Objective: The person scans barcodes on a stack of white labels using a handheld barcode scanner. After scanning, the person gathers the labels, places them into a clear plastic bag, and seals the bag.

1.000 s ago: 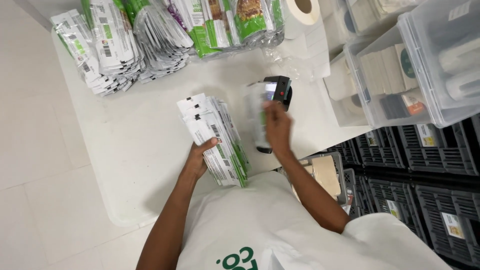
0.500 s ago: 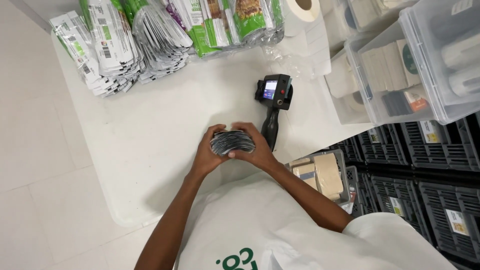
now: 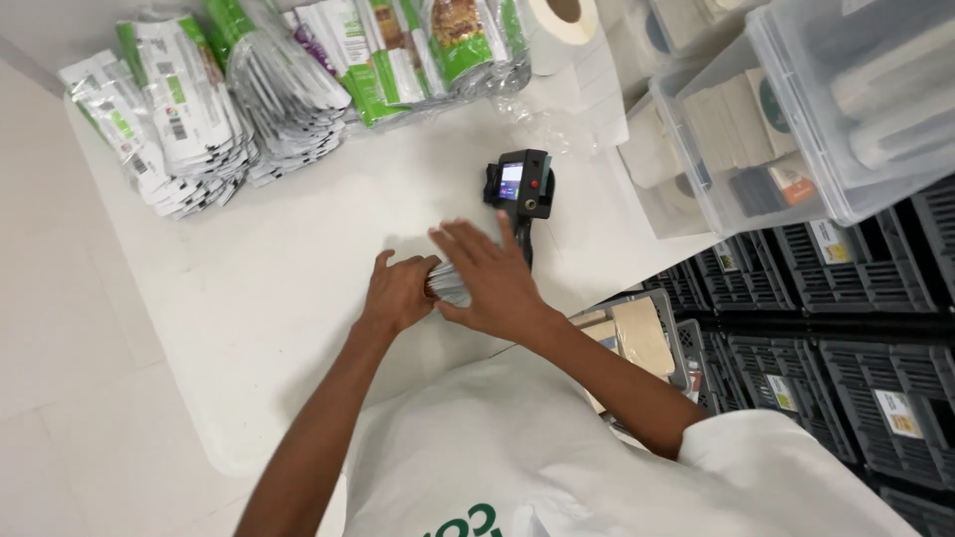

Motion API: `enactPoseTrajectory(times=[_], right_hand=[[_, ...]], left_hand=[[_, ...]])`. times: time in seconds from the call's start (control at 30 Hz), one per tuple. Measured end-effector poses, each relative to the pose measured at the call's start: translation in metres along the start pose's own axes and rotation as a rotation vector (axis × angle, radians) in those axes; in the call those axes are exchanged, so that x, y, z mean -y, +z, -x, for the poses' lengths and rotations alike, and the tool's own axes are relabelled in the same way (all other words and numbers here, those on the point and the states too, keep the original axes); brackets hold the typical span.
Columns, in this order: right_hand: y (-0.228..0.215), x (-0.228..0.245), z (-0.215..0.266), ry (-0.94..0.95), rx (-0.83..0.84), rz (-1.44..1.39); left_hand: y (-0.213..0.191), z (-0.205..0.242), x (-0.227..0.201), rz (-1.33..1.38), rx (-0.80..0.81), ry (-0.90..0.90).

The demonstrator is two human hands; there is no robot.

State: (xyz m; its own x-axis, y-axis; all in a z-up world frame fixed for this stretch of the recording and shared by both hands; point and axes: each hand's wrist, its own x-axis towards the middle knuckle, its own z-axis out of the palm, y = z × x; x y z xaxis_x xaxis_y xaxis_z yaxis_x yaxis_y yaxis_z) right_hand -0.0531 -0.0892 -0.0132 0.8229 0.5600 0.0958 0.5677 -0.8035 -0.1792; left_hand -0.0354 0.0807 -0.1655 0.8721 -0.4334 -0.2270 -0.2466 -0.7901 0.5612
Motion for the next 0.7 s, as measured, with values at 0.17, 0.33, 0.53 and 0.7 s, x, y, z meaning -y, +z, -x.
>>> enactPoseTrajectory(times=[0.17, 0.33, 0.53, 0.7], right_hand=[[0.019, -0.015, -0.009, 0.251, 0.514, -0.019], [0.006, -0.066, 0.010, 0.547, 0.192, -0.648], [-0.022, -0.052, 0.012, 0.691, 0.129, -1.467], [-0.015, -0.057, 0.020, 0.666, -0.042, -1.321]], left_hand=[[-0.071, 0.009, -0.051, -0.225, -0.074, 0.178], [-0.119, 0.050, -0.100, 0.270, -0.788, 0.039], [-0.110, 0.046, -0.164, 0.975, 0.038, -0.341], [-0.036, 0.003, -0.175, 0.389, -0.012, -0.354]])
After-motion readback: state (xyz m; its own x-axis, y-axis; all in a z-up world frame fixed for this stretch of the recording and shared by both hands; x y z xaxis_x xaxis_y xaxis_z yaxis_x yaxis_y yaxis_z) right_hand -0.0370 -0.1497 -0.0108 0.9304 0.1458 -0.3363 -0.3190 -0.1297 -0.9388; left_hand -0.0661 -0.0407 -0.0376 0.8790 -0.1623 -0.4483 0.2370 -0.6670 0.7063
